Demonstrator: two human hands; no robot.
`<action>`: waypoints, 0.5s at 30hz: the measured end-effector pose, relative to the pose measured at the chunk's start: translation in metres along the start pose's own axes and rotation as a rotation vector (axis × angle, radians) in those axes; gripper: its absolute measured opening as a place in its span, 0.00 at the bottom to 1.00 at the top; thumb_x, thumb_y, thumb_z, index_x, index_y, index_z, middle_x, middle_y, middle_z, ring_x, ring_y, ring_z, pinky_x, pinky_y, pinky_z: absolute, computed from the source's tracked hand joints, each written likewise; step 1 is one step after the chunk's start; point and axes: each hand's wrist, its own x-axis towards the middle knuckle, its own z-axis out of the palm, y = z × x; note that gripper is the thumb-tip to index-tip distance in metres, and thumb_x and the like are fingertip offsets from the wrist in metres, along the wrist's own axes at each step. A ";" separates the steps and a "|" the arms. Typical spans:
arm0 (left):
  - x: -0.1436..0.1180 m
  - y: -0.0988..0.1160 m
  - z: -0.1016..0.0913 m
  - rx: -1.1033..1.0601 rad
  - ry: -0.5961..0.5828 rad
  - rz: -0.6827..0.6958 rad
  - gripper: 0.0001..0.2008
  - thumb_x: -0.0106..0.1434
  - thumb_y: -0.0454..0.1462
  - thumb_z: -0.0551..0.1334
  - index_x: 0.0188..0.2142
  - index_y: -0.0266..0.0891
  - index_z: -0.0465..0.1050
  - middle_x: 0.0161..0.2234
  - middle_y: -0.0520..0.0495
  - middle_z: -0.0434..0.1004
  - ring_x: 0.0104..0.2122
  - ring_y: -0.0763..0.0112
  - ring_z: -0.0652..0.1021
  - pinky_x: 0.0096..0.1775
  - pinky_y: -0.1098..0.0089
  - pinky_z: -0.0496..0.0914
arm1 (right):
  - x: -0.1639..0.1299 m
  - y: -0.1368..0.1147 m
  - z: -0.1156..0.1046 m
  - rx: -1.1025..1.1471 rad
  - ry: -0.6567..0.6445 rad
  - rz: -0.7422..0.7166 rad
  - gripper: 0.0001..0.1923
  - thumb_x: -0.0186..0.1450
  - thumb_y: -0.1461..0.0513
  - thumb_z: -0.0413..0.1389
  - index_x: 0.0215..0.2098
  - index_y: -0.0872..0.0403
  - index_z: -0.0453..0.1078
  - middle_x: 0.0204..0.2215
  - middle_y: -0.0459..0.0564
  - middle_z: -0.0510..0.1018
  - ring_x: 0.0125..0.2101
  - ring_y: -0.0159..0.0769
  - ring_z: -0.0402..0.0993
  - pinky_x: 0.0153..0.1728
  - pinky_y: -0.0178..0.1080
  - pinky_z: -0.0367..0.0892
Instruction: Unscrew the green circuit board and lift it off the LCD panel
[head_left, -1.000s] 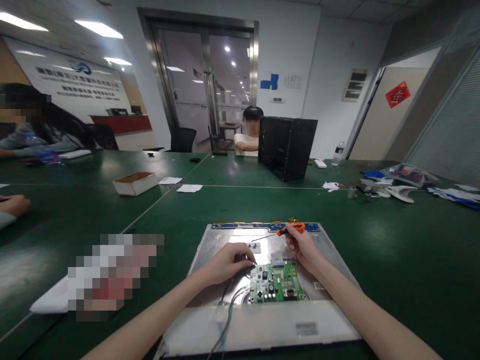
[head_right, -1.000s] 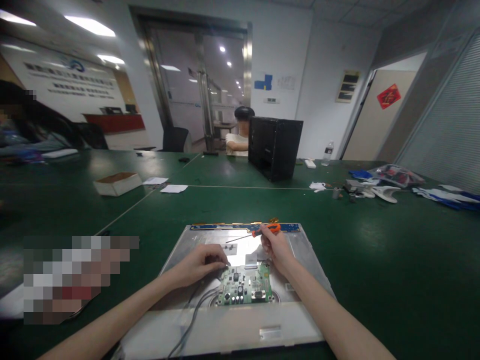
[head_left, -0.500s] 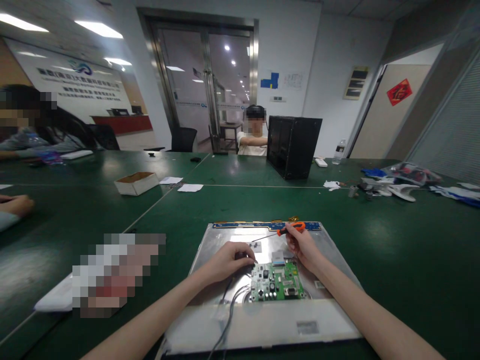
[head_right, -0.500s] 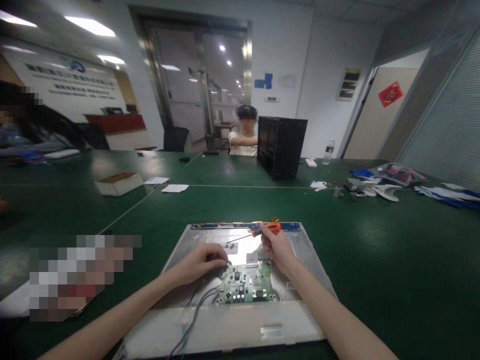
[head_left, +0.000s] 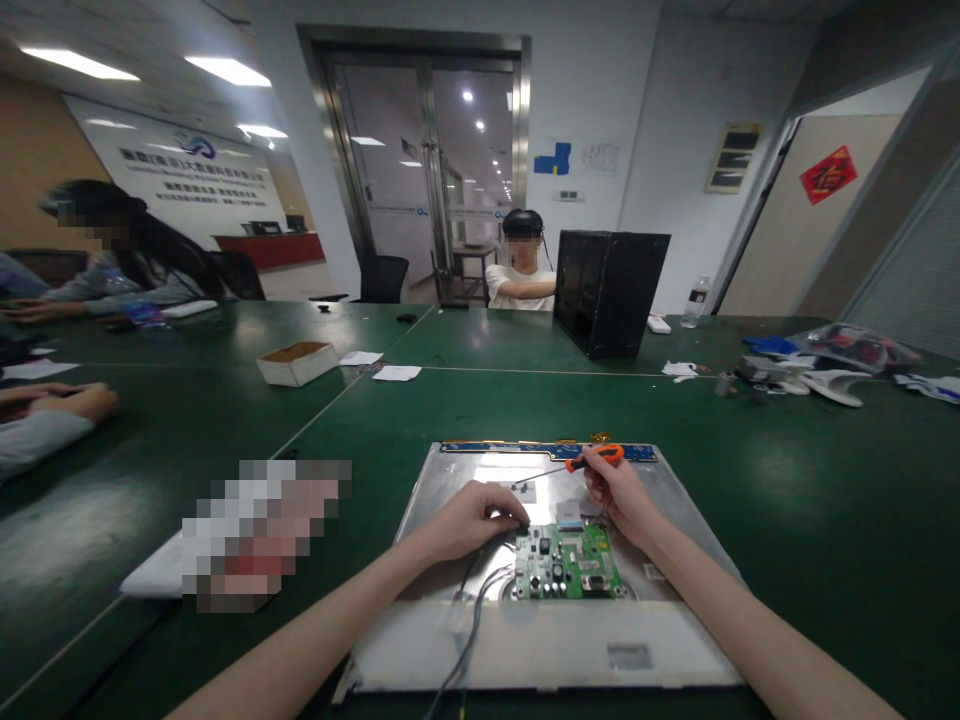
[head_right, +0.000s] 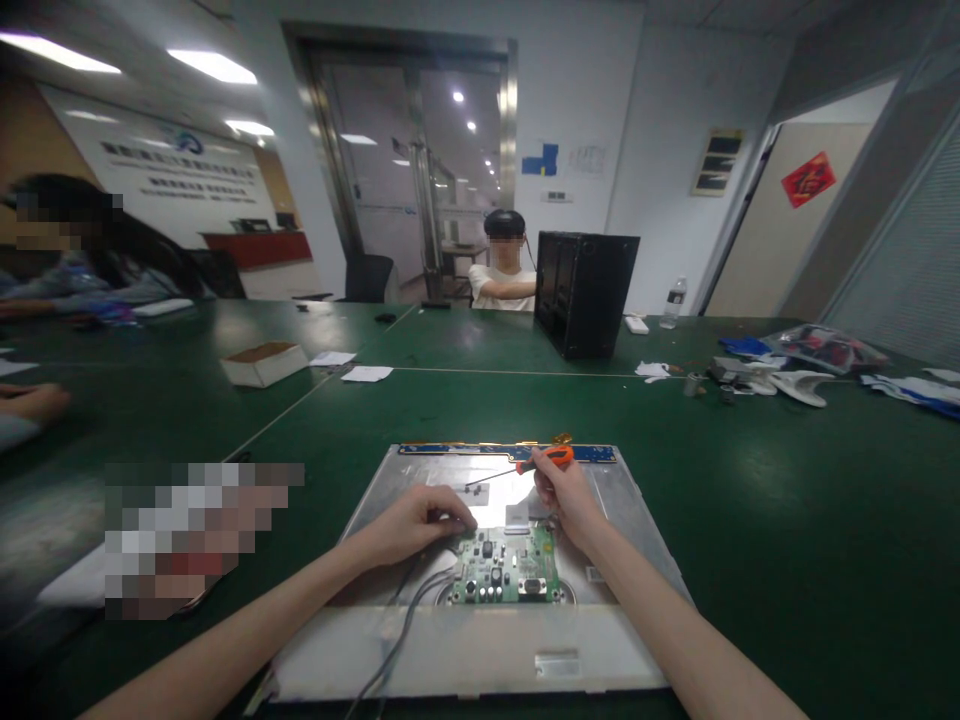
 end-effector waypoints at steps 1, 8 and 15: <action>0.000 0.000 0.000 0.002 0.002 0.004 0.07 0.60 0.30 0.62 0.34 0.40 0.80 0.34 0.50 0.81 0.35 0.68 0.78 0.41 0.68 0.70 | 0.000 0.000 0.000 -0.003 -0.001 -0.001 0.24 0.47 0.46 0.68 0.23 0.55 0.66 0.13 0.37 0.62 0.13 0.21 0.52 0.12 0.28 0.47; 0.000 0.002 0.000 0.018 0.011 0.021 0.07 0.60 0.30 0.63 0.34 0.40 0.80 0.33 0.49 0.81 0.35 0.68 0.78 0.41 0.68 0.69 | 0.001 0.002 0.000 -0.020 0.004 -0.014 0.25 0.47 0.45 0.68 0.22 0.54 0.65 0.13 0.37 0.61 0.13 0.21 0.51 0.12 0.28 0.47; 0.000 0.001 0.001 0.034 0.004 -0.003 0.07 0.59 0.29 0.64 0.34 0.39 0.80 0.33 0.50 0.81 0.35 0.69 0.77 0.39 0.71 0.69 | 0.001 0.003 0.000 -0.037 0.002 -0.012 0.26 0.47 0.44 0.67 0.23 0.55 0.64 0.13 0.35 0.59 0.13 0.21 0.49 0.12 0.28 0.46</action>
